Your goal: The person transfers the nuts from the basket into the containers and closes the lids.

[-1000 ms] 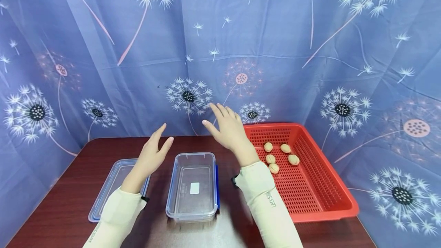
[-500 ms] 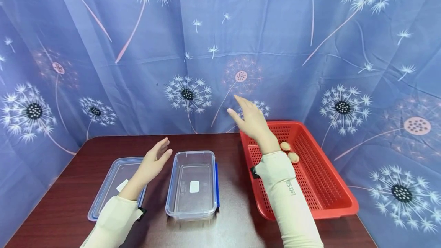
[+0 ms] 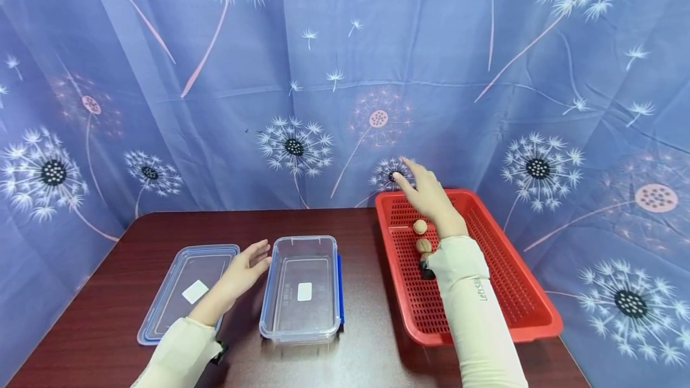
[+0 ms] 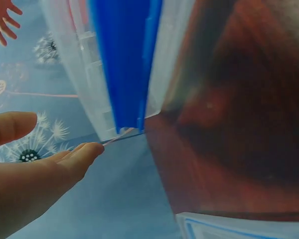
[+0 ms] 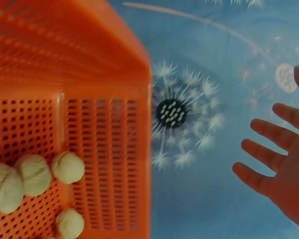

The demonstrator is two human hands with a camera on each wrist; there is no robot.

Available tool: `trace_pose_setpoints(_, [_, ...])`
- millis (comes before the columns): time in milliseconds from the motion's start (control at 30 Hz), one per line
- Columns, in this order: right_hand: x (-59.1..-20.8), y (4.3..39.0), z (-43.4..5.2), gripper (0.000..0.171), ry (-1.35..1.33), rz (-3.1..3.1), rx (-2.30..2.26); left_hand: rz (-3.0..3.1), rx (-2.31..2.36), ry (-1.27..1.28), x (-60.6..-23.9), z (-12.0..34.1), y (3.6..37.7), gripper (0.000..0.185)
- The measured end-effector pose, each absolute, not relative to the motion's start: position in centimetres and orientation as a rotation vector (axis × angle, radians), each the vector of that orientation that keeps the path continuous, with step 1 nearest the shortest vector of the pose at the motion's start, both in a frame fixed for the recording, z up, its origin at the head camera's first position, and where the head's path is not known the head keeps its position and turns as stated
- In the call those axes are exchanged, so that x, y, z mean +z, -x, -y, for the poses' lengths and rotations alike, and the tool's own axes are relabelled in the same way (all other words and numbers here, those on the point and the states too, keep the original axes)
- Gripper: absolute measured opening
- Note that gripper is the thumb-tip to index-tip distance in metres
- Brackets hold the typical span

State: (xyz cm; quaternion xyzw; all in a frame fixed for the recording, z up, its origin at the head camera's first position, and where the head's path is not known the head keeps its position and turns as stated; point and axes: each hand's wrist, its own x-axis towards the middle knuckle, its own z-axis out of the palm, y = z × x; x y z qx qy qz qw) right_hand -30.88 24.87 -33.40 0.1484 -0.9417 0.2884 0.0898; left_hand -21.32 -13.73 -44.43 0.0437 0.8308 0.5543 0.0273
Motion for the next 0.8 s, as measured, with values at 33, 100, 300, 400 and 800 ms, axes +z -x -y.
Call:
trace_pose_setpoints(33, [-33.6,30.9,-25.2,0.064,-0.428,2.805,0.872,-2.559,1.714,-0.132,-44.7,13.7,21.2,0.05])
trace_pose_setpoints(100, [-34.1,30.9,-25.9,0.064,-0.4,2.812,0.904,-2.546,1.719,-0.131,-45.1,13.8,20.9,0.05])
trace_pose_setpoints(300, [-35.4,30.9,-27.3,0.064,-0.333,2.842,0.991,-2.504,1.743,-0.113,-46.1,13.7,20.3,0.049])
trace_pose_setpoints(400, [-36.1,31.1,-28.0,0.065,-0.29,2.868,1.01,-2.489,1.73,-0.099,-46.4,13.5,20.1,0.049])
trace_pose_setpoints(800, [-39.5,31.7,-29.6,0.067,-0.205,2.953,1.02,-2.511,1.7,-0.081,-46.7,13.2,19.9,0.045])
